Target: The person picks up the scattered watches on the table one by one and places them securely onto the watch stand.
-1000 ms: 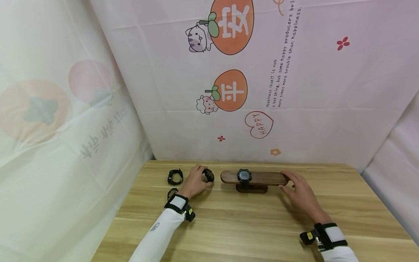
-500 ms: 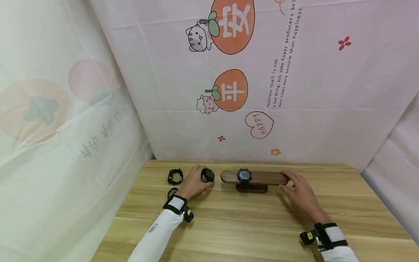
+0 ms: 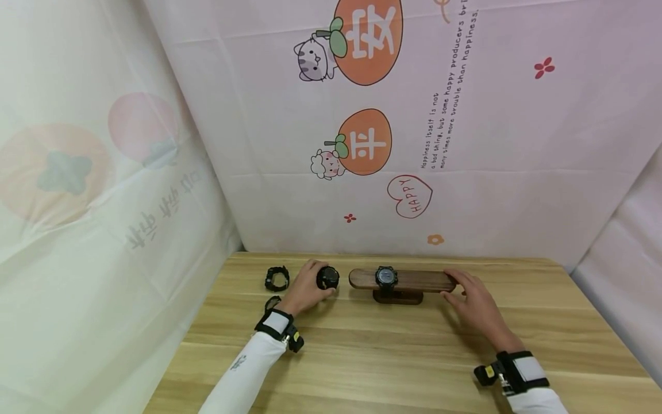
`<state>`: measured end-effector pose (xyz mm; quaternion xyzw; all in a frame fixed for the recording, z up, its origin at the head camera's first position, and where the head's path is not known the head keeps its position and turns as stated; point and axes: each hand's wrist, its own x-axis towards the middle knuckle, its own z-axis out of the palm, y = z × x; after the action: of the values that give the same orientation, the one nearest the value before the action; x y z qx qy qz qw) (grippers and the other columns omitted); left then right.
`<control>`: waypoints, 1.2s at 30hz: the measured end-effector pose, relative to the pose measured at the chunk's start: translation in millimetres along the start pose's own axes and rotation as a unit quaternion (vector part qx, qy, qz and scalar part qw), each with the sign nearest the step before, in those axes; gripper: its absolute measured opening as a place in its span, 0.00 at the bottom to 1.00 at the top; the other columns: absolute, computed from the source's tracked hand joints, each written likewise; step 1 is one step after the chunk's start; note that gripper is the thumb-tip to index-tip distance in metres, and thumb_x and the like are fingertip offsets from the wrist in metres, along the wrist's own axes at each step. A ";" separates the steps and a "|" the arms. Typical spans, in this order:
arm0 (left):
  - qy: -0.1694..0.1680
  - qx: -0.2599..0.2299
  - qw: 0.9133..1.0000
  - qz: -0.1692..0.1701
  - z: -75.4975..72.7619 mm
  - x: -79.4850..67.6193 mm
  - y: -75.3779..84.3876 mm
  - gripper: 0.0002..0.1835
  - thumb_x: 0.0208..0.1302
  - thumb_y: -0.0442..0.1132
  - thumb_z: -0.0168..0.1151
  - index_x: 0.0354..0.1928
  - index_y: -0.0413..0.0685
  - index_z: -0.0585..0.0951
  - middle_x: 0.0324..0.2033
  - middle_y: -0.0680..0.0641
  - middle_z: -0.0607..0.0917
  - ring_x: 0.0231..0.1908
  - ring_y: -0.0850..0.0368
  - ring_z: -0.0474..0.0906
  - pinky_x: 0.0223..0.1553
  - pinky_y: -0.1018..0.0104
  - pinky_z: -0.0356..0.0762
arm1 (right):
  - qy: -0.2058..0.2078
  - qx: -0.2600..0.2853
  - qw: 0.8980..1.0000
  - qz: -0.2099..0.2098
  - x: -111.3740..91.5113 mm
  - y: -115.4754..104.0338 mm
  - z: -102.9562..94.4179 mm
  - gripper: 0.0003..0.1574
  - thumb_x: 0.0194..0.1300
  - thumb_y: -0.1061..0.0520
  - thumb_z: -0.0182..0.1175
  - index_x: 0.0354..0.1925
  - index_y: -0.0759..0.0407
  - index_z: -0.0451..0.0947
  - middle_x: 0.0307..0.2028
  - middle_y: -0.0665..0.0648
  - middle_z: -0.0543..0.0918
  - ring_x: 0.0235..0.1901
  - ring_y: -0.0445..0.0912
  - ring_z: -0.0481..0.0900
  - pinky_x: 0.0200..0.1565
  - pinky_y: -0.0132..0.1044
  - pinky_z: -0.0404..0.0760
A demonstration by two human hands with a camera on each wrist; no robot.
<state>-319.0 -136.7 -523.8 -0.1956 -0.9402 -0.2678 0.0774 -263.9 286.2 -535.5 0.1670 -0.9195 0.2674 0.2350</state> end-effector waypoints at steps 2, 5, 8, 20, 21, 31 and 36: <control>0.004 -0.001 1.000 0.003 -0.8 -0.5 0.7 0.39 0.52 0.52 0.72 0.66 0.51 0.70 0.61 0.45 0.70 0.57 0.48 0.70 0.55 0.51 0.75 | -0.001 -0.001 1.000 0.000 0.1 -0.8 -0.5 0.36 0.56 0.59 0.69 0.62 0.64 0.70 0.56 0.68 0.75 0.50 0.61 0.72 0.39 0.55 0.80; 0.010 -0.003 1.000 0.013 -1.2 -0.5 1.0 0.38 0.52 0.52 0.72 0.65 0.49 0.71 0.60 0.46 0.71 0.57 0.49 0.70 0.55 0.52 0.75 | 0.000 -0.001 1.000 -0.003 0.1 -0.9 -1.1 0.37 0.56 0.59 0.69 0.62 0.65 0.70 0.56 0.68 0.75 0.50 0.61 0.72 0.38 0.54 0.80; 0.015 -0.004 1.000 0.027 -0.8 -0.2 0.3 0.38 0.51 0.52 0.72 0.63 0.46 0.72 0.58 0.48 0.73 0.56 0.51 0.71 0.56 0.53 0.75 | 0.002 -0.001 1.000 -0.008 0.3 0.5 -1.1 0.37 0.56 0.60 0.69 0.62 0.65 0.70 0.55 0.68 0.75 0.50 0.61 0.72 0.38 0.54 0.81; 0.004 -0.010 0.999 0.041 -2.3 -1.8 1.5 0.39 0.54 0.57 0.69 0.65 0.49 0.70 0.62 0.42 0.73 0.60 0.49 0.68 0.59 0.49 0.71 | -0.002 -0.003 1.000 -0.009 0.7 3.2 0.0 0.37 0.56 0.60 0.69 0.63 0.64 0.70 0.55 0.68 0.76 0.50 0.60 0.72 0.37 0.53 0.81; 0.003 -0.009 0.999 0.043 -2.3 -1.8 1.5 0.39 0.54 0.57 0.68 0.65 0.49 0.70 0.62 0.42 0.73 0.60 0.49 0.68 0.59 0.49 0.71 | -0.002 -0.003 1.000 -0.010 0.7 3.2 0.0 0.37 0.56 0.60 0.69 0.63 0.64 0.70 0.55 0.68 0.76 0.49 0.60 0.72 0.37 0.53 0.81; -0.006 -0.004 0.999 0.053 -1.1 -1.0 3.5 0.39 0.54 0.58 0.69 0.66 0.52 0.69 0.63 0.47 0.73 0.61 0.51 0.68 0.61 0.52 0.70 | -0.003 -0.003 1.000 -0.012 1.2 2.7 0.8 0.37 0.57 0.59 0.69 0.63 0.65 0.70 0.55 0.69 0.75 0.50 0.61 0.72 0.38 0.54 0.81; 0.004 0.004 0.997 0.073 2.6 -0.8 1.8 0.40 0.54 0.59 0.68 0.67 0.52 0.69 0.63 0.48 0.73 0.60 0.50 0.69 0.60 0.51 0.71 | -0.007 0.001 1.000 -0.004 1.0 1.2 0.1 0.36 0.58 0.58 0.68 0.63 0.65 0.69 0.56 0.69 0.75 0.51 0.61 0.72 0.38 0.55 0.81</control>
<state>-317.6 -134.2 -525.3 -0.2623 -0.9243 -0.2581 0.1018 -265.3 287.0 -535.5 0.1726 -0.9203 0.2661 0.2291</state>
